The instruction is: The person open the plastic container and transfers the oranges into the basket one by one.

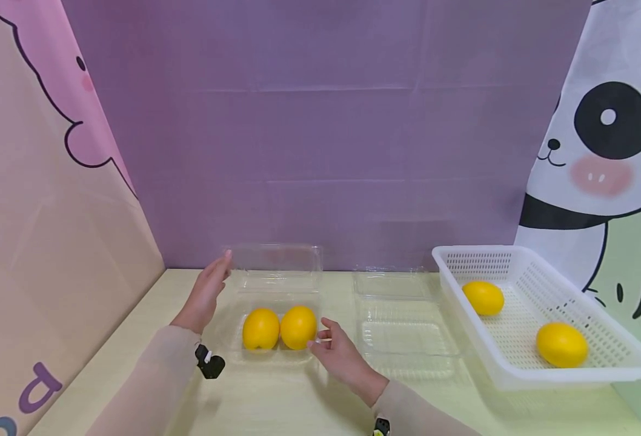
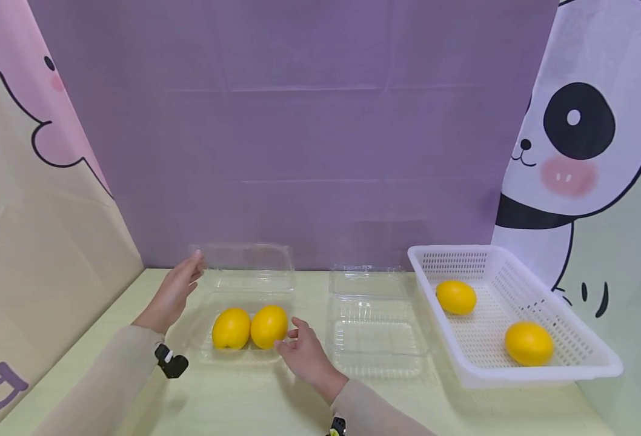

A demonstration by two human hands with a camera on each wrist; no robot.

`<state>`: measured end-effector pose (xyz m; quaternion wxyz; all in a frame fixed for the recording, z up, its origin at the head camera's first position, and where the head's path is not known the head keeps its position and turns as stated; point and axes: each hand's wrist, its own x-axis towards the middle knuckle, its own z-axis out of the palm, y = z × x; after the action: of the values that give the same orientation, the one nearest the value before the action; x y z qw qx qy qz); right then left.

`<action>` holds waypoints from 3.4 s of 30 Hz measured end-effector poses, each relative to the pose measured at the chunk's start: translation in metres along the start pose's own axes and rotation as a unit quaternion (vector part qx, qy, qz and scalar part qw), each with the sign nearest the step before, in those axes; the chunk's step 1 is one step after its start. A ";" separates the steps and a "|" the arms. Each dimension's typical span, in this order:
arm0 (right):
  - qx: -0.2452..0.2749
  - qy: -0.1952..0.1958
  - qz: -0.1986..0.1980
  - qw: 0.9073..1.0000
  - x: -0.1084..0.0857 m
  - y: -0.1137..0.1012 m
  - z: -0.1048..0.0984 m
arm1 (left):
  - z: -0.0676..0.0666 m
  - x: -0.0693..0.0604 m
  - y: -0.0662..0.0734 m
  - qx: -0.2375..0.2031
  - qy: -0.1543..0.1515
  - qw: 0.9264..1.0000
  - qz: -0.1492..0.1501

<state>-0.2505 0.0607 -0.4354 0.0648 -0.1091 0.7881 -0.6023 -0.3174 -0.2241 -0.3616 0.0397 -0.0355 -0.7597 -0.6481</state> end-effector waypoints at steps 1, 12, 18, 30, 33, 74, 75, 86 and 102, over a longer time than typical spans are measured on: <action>-0.001 0.000 0.001 1.000 0.000 0.000 0.000 | 0.000 0.001 0.000 0.001 0.000 1.000 -0.001; -0.012 -0.001 0.010 1.000 0.001 0.000 0.000 | 0.002 0.014 0.005 0.012 -0.001 1.000 -0.015; -0.007 -0.002 0.005 1.000 0.001 0.000 0.001 | 0.004 0.018 0.006 0.018 0.004 0.999 -0.027; -0.006 -0.002 0.003 1.000 0.000 -0.001 0.000 | 0.008 0.023 0.007 0.025 0.022 0.998 -0.050; -0.004 -0.002 0.003 1.000 0.000 -0.001 0.000 | 0.008 0.024 0.007 0.036 0.020 0.998 -0.048; -0.009 -0.001 0.009 1.000 -0.001 -0.003 -0.001 | 0.013 0.031 -0.003 0.111 -0.038 0.985 -0.128; -0.009 -0.002 0.011 1.000 -0.001 -0.003 -0.001 | 0.013 0.031 -0.003 0.110 -0.040 0.984 -0.131; -0.004 0.000 0.010 1.000 0.000 -0.001 0.000 | 0.012 0.032 -0.005 0.116 -0.062 0.982 -0.133; 0.002 0.001 0.006 1.000 -0.001 -0.001 0.000 | 0.005 0.026 -0.005 0.144 -0.086 0.978 -0.122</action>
<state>-0.2495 0.0604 -0.4348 0.0674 -0.1038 0.7874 -0.6039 -0.3436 -0.2194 -0.3644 -0.1010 0.0081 -0.8442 -0.5263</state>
